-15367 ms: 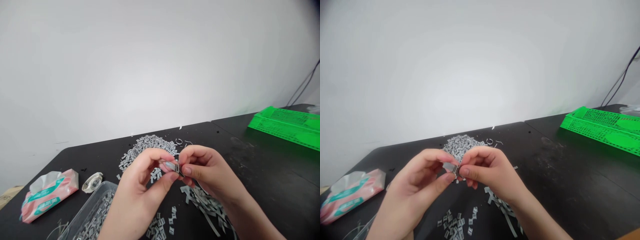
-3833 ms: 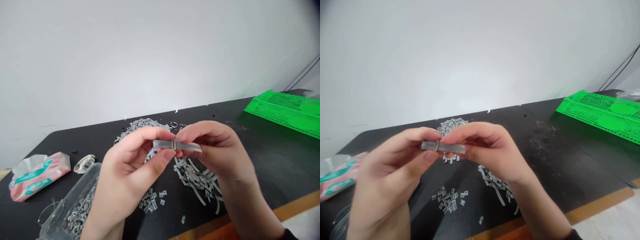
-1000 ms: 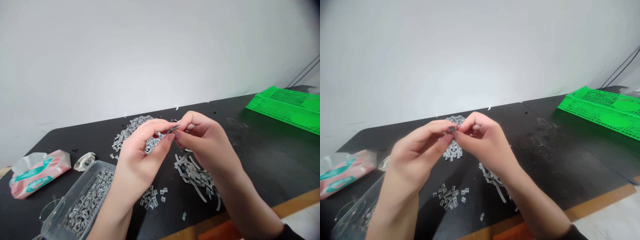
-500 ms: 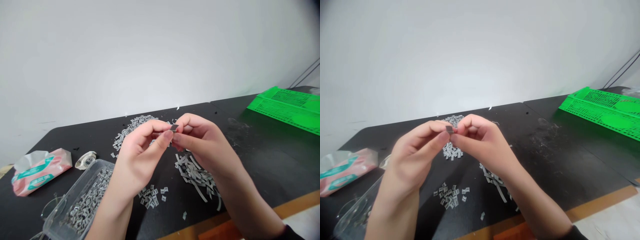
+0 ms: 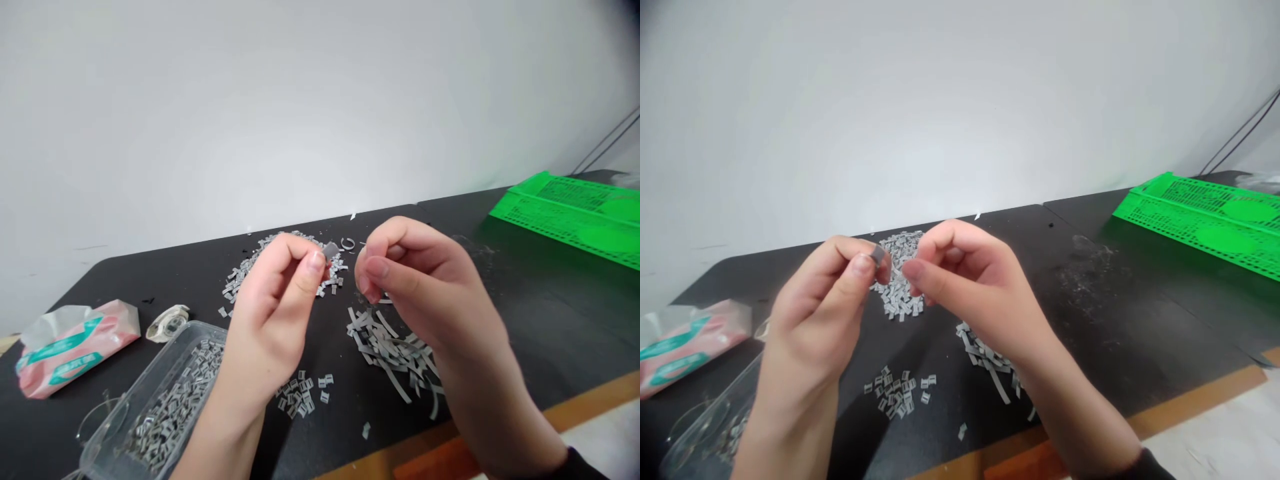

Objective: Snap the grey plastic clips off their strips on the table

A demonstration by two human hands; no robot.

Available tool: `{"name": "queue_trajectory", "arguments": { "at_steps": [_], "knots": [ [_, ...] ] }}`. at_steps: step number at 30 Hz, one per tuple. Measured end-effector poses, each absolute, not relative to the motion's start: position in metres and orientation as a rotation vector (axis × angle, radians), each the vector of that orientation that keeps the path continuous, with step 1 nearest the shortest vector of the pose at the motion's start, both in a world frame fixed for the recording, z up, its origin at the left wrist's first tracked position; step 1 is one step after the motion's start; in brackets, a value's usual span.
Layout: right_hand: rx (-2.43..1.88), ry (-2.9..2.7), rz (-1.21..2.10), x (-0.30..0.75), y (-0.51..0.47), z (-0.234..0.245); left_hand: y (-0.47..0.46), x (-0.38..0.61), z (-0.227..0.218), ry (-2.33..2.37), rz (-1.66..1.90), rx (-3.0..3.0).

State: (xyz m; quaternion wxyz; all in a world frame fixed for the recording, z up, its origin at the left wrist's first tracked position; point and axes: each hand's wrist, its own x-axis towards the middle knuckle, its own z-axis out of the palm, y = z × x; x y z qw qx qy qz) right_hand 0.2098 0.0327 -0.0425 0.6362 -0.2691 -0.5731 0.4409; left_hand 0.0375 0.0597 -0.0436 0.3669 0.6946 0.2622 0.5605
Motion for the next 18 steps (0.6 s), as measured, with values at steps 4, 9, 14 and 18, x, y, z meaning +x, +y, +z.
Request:
{"name": "queue_trajectory", "arguments": {
  "at_steps": [4, 9, 14, 18],
  "knots": [
    [-0.634, -1.323, 0.999, 0.2093, 0.0323, -0.0417, 0.0608, 0.0374, -0.0464, 0.654, 1.423, 1.735],
    [-0.682, -1.326, 1.007, 0.2053, 0.0325, -0.0389, 0.0589, 0.0371, -0.0466, 0.64, 1.403, 1.733],
    [-0.711, -1.374, 0.991, 0.2022, 0.0318, -0.0379, 0.0606, 0.0365, -0.0436, 0.59, 1.341, 1.733],
    [-0.718, -1.384, 0.964, 0.2009, 0.0311, -0.0398, 0.0619, 0.0347, -0.0404, 0.637, 1.221, 1.798]
  ]
}}
